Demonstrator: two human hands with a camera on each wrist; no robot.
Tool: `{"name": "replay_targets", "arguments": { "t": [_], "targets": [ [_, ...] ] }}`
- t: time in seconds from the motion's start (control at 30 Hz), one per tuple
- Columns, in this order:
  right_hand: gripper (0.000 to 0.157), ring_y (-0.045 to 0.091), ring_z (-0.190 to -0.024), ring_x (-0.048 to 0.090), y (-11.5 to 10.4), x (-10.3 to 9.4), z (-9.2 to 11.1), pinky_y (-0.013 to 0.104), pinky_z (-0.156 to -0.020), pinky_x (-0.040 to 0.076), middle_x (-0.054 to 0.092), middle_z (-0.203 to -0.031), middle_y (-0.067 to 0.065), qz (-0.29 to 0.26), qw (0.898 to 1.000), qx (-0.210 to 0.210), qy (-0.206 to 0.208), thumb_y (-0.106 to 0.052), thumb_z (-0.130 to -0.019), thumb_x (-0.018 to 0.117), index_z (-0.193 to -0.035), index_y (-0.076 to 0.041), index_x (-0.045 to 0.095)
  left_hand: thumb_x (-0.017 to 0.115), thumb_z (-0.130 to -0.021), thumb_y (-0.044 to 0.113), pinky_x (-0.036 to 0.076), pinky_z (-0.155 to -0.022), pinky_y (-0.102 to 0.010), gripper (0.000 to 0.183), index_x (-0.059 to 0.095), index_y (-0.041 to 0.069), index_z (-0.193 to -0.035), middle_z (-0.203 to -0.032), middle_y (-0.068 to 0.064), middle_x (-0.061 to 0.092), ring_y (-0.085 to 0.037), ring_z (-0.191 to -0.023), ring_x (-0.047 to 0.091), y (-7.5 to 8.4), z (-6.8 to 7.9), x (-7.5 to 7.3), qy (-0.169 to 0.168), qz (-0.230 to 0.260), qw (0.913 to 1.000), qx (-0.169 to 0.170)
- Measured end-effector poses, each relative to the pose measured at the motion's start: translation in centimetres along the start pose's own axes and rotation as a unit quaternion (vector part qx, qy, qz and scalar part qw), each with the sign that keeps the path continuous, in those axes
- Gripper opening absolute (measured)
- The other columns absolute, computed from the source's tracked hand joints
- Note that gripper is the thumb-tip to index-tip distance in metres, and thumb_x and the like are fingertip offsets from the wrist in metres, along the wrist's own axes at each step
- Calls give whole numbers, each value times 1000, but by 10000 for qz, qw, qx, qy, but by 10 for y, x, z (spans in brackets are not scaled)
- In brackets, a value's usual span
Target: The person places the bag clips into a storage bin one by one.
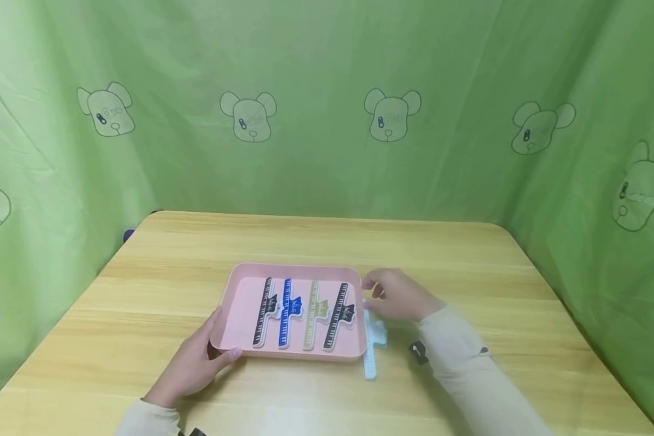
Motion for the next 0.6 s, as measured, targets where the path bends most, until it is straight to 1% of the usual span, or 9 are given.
{"name": "replay_targets", "arguments": {
  "t": [0.13, 0.23, 0.37, 0.5, 0.6],
  "targets": [
    [26, 21, -83, 64, 11, 2, 7, 37, -75, 58, 68, -98, 10, 64, 10000, 64, -31, -5, -79, 75, -102, 3, 66, 76, -82, 35, 29, -109, -58, 94, 22, 13, -155, -154, -13, 31, -39, -135, 36, 0, 0, 0, -2, -5, 10000, -14],
    [29, 22, -85, 64, 16, 4, 11, 39, -77, 57, 68, -99, 11, 123, 9997, 170, -124, -7, -79, 76, -104, 3, 66, 77, -82, 34, 30, -109, -58, 93, 23, 16, -155, -154, -11, 33, -38, -135, 38, -2, 0, 1, 5, -1, 10000, -20],
    [39, 25, -89, 64, 21, 7, 15, 42, -78, 57, 67, -104, 13, 141, 9990, 317, -275, -14, -77, 80, -108, 4, 66, 78, -81, 33, 31, -108, -57, 91, 25, 19, -155, -152, -10, 37, -36, -133, 41, -4, -1, 2, 35, -10, 10000, 16],
    [49, 26, -91, 64, 25, 10, 18, 43, -80, 56, 67, -105, 11, 183, 9979, 439, -449, -22, -71, 85, -109, 2, 66, 77, -82, 33, 32, -108, -58, 91, 25, 17, -155, -152, -11, 37, -37, -133, 41, -3, -1, 2, 53, -31, 10000, 38],
    [52, 26, -92, 63, 26, 13, 19, 45, -82, 55, 67, -104, 9, 188, 9968, 498, -590, -25, -68, 87, -108, 1, 66, 77, -82, 33, 32, -107, -58, 91, 25, 17, -155, -152, -12, 38, -37, -133, 41, -3, 0, 2, 65, -27, 10000, 35]
  ]
}}
Point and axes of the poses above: each hand's wrist, its own z-axis away from the middle knuckle, its own x-axis out of the palm, y = z × x, the point moved 3 cm from there along -z, towards the middle knuckle
